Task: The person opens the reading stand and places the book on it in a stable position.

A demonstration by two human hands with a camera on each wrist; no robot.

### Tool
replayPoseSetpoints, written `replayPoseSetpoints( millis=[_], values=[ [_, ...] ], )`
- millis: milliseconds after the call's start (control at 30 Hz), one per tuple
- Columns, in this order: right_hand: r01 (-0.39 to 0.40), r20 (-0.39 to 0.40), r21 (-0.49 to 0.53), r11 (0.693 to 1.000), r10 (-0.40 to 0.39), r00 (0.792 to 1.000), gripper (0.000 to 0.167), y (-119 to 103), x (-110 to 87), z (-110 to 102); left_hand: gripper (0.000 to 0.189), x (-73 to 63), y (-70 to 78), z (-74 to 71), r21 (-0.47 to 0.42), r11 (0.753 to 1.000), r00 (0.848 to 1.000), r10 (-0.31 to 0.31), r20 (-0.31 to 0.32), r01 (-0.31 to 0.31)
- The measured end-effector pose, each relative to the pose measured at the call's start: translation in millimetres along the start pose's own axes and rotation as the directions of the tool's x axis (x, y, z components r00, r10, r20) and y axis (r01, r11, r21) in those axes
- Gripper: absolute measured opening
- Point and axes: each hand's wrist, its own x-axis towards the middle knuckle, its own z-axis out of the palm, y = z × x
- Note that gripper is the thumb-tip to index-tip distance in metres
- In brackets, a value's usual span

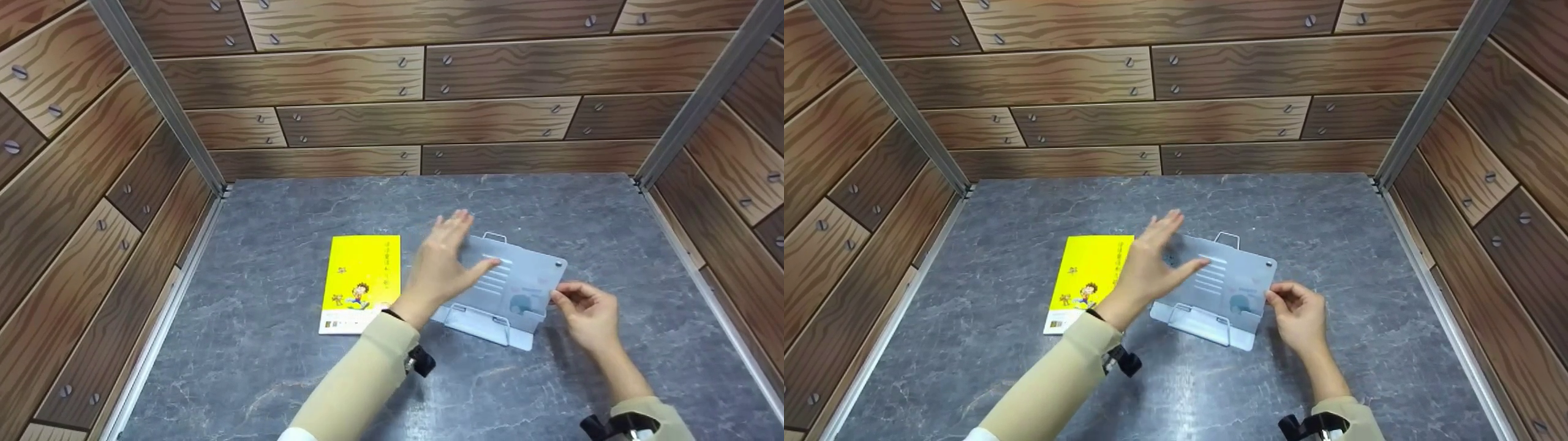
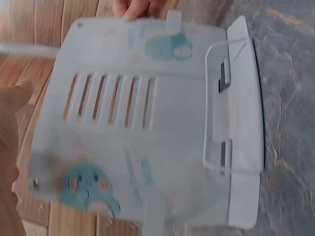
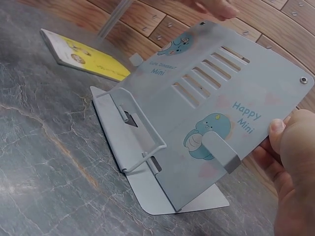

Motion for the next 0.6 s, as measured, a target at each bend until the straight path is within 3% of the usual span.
replayPoseSetpoints(
  millis=[133,333,600],
  values=[
    [-0.005,-0.005,-0.01,1.0,0.005,1.0,0.007,-0.3,0.2,-0.1,0.091,1.3,17.5,6.2,0.107,0.991,0.996,0.079,0.037,-0.083],
    [0.016,0.001,-0.046,0.999,-0.016,1.0,0.007,1.8,0.0,-0.4,0.095,3.7,35.6,20.6,0.21,0.958,0.98,0.189,0.057,-0.196],
    [0.05,0.019,-0.031,0.998,-0.049,0.999,0.007,5.6,0.9,-2.0,0.092,8.9,62.2,42.2,0.413,0.875,0.967,0.229,0.112,-0.255]
  ],
)
